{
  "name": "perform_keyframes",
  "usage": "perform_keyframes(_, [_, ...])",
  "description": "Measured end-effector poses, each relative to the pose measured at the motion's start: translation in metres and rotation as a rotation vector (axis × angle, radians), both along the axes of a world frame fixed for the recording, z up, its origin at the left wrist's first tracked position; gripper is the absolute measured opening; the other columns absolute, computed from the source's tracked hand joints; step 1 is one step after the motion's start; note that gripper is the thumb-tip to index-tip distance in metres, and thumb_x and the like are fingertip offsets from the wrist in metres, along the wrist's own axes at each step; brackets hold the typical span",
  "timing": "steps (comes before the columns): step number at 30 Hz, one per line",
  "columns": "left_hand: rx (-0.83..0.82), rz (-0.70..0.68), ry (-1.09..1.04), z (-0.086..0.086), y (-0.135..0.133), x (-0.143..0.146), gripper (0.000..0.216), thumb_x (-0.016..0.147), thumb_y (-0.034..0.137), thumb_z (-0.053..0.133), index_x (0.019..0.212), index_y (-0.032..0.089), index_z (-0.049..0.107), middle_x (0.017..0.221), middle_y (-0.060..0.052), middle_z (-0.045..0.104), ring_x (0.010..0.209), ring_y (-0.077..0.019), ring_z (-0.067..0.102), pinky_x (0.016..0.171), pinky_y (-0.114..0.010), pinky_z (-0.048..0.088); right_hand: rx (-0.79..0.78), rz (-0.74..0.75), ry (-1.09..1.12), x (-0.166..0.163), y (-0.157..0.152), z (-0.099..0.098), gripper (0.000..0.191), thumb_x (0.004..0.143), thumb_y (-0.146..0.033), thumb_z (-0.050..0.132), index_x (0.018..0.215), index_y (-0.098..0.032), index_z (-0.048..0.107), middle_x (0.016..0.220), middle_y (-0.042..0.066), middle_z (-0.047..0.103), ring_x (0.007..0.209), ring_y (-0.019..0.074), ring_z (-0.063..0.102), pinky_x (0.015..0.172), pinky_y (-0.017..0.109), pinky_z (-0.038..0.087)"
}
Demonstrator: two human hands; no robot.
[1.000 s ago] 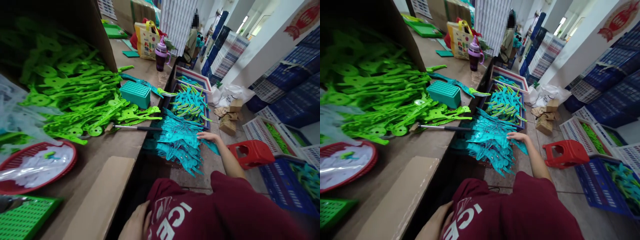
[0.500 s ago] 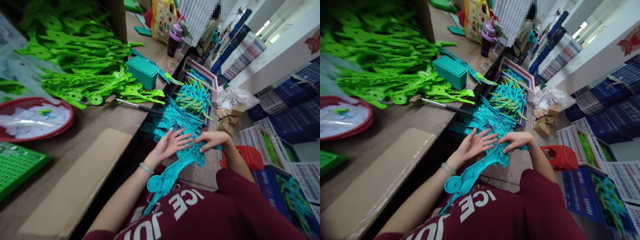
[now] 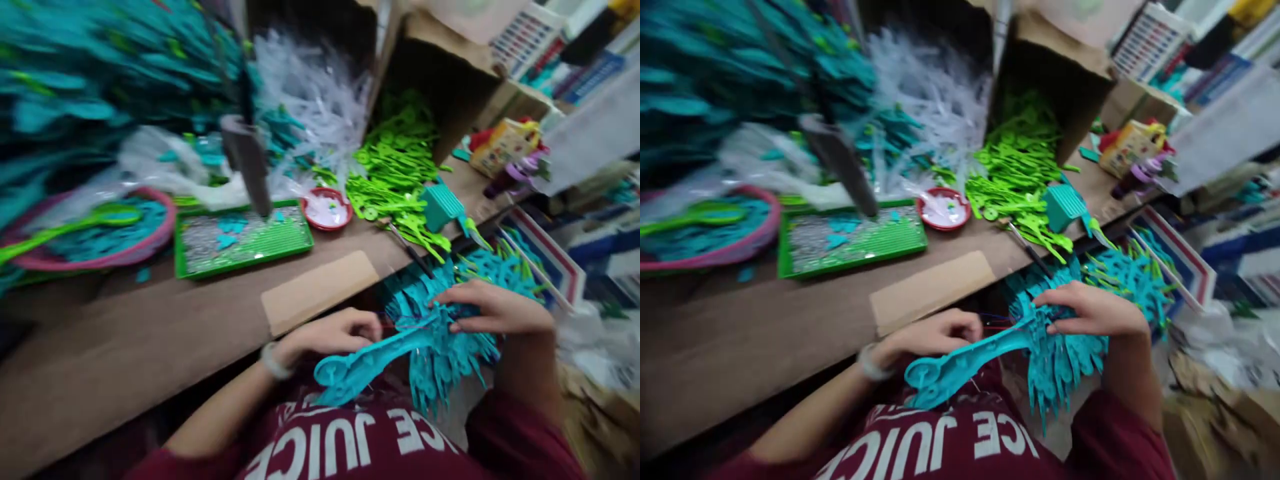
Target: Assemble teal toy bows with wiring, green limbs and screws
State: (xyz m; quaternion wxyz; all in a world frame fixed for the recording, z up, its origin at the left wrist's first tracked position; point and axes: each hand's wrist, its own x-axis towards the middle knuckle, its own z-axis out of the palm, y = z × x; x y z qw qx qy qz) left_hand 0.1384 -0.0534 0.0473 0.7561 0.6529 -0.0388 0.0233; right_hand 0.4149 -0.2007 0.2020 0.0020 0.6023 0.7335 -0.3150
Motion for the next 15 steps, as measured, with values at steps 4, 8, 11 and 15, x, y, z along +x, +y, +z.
perform_keyframes(4, [-0.27,0.695,0.121,0.012,0.049,-0.15,0.013,0.087,0.031,0.075,0.096,0.024,0.069,0.078,0.001,0.07,0.062,-0.0087,0.06,0.057,-0.017,0.047,-0.008,0.04,0.094,-0.01,0.091,-0.044,0.054,0.088,-0.058,0.066,0.125,-0.019,0.07,0.11,0.008,0.077,0.097,0.0234,0.072,0.09,0.031,0.055])
perform_keyframes(8, [-0.547,1.081,0.261,0.03,0.066,-0.237,0.021,0.076,0.017,0.082,0.096,0.018,0.075,0.088,-0.005,0.076,0.078,-0.0145,0.071,0.074,-0.022,0.057,-0.105,0.187,0.234,-0.064,0.189,-0.118,0.055,0.09,-0.053,0.064,0.128,-0.014,0.066,0.119,0.011,0.075,0.104,0.026,0.072,0.094,0.037,0.057])
perform_keyframes(11, [-0.851,1.311,0.236,0.036,0.07,-0.25,0.015,0.092,0.016,0.061,0.096,0.013,0.075,0.096,-0.009,0.078,0.088,-0.0162,0.073,0.085,-0.028,0.058,-0.018,0.328,0.143,-0.109,0.223,-0.147,0.044,0.09,-0.04,0.067,0.126,-0.014,0.068,0.123,0.013,0.073,0.109,0.0277,0.071,0.098,0.042,0.057])
perform_keyframes(15, [-1.094,1.259,0.196,0.036,0.066,-0.229,0.042,0.105,0.031,0.038,0.102,0.008,0.074,0.116,-0.017,0.075,0.11,-0.0226,0.071,0.097,-0.035,0.054,0.51,0.396,-0.231,-0.15,0.202,-0.119,0.037,0.091,-0.018,0.061,0.127,-0.015,0.066,0.118,0.016,0.071,0.106,0.0311,0.067,0.087,0.047,0.058])
